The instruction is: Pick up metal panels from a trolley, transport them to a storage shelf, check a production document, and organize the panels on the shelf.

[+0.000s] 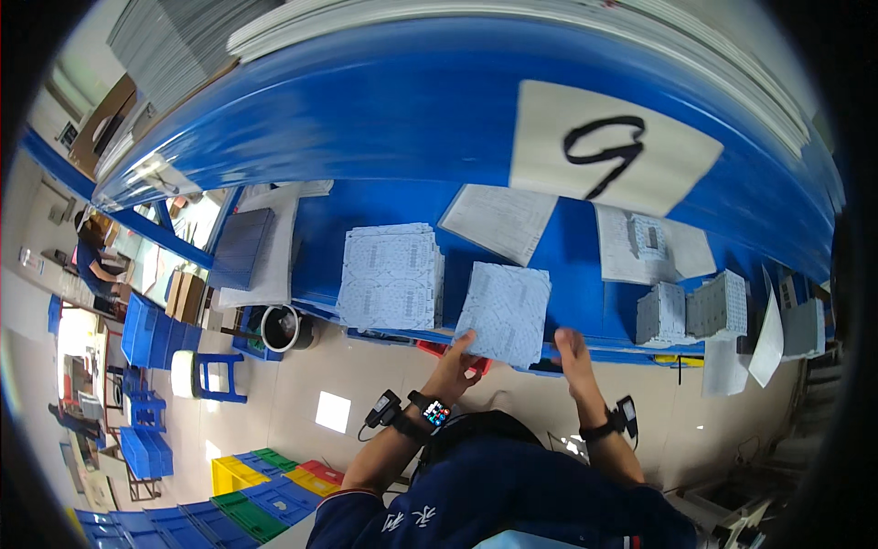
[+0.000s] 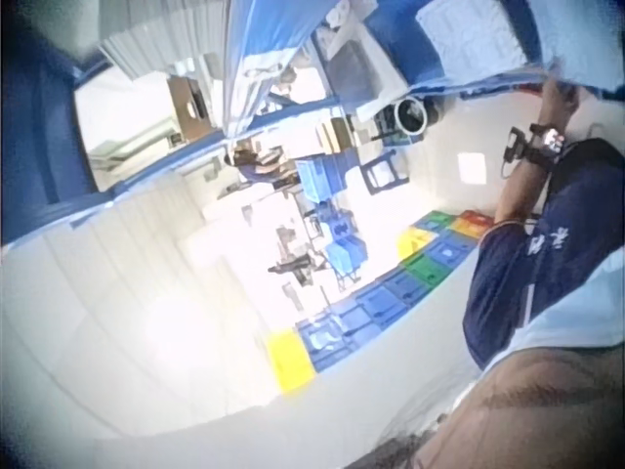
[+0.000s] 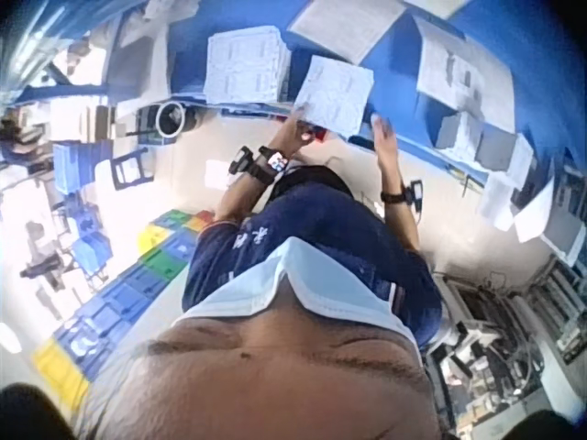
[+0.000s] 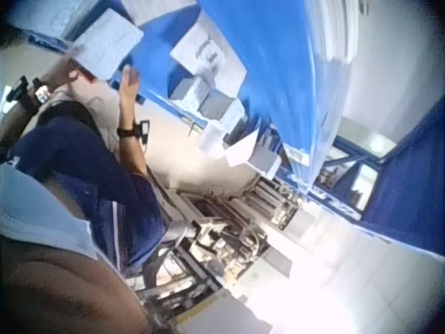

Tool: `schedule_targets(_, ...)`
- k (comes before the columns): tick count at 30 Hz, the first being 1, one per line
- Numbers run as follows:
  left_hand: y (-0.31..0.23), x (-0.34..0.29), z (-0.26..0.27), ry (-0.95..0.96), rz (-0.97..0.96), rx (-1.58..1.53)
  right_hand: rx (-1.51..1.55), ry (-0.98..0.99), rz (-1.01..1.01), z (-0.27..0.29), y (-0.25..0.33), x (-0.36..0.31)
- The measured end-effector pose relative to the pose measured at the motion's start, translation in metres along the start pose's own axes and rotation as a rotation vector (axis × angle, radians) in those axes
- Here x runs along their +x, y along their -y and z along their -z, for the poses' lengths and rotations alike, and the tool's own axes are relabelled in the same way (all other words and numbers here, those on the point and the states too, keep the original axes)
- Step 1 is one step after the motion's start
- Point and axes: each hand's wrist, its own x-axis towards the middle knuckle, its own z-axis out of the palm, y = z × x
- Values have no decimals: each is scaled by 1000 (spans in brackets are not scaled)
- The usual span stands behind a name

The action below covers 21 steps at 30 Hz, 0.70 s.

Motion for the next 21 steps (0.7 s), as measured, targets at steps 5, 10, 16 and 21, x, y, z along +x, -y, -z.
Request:
schedule_targets(5,10,4,14,12,62,-59,214,168,-247,-17,-7,-8)
schedule_targets(10,17,6,14,-15,39,-40,222,191,-360,-24,-8,3)
schedule_targets(16,4,17,31,142,131,-143,249,131,-382,-30,4,4)
schedule_targets(21,0,25,51,183,22,229,398,255,-331,-36,30,-7)
